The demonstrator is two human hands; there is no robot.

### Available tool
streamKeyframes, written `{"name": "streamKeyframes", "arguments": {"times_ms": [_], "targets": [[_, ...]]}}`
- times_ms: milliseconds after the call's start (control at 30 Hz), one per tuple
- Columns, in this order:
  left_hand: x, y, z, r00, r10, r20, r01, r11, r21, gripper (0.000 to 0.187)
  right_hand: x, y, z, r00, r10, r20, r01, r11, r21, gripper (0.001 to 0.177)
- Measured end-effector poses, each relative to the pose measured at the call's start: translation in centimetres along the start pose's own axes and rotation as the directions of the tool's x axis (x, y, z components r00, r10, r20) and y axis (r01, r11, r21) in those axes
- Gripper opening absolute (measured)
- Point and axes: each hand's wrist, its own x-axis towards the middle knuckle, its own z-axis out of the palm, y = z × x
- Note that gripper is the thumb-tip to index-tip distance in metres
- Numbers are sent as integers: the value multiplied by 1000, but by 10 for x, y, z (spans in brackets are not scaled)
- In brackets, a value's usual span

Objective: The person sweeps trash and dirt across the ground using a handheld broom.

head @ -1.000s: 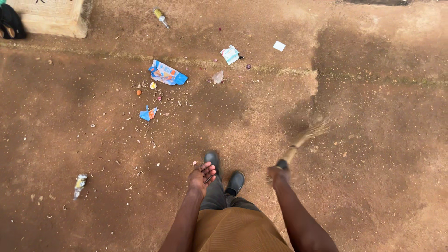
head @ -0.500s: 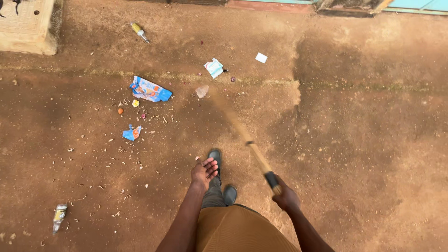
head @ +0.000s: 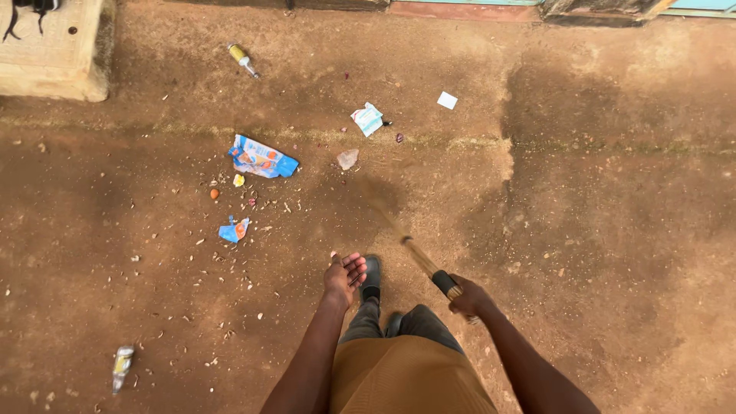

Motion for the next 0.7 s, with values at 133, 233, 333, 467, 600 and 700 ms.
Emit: {"name": "streamKeyframes", "arguments": {"times_ms": [133,233,333,467,600,700], "targets": [[19,5,12,998,-50,43,55,993,-102,66,-42,-34,-36,989,-137,-56,83,828,-555,99],[15,5,30,997,-80,23,82,992,-92,67,-58,-16,-47,980,-143,-142,32,807,-590,101],[7,10,53,997,-82,15,82,996,-25,67,-52,15,-40,963,-12,-268,-76,946,-315,103],[-1,17,65,996,-82,29,82,997,-9,64,-3,38,-10,890,165,-425,-33,953,300,94],[-2,16,53,999,-50,-15,50,999,-17,65,46,17,13,898,302,-321,5,721,693,82],[5,12,32,1000,-9,-26,7,997,-75,64,57,5,13,945,205,-256,-93,917,389,94]]}}
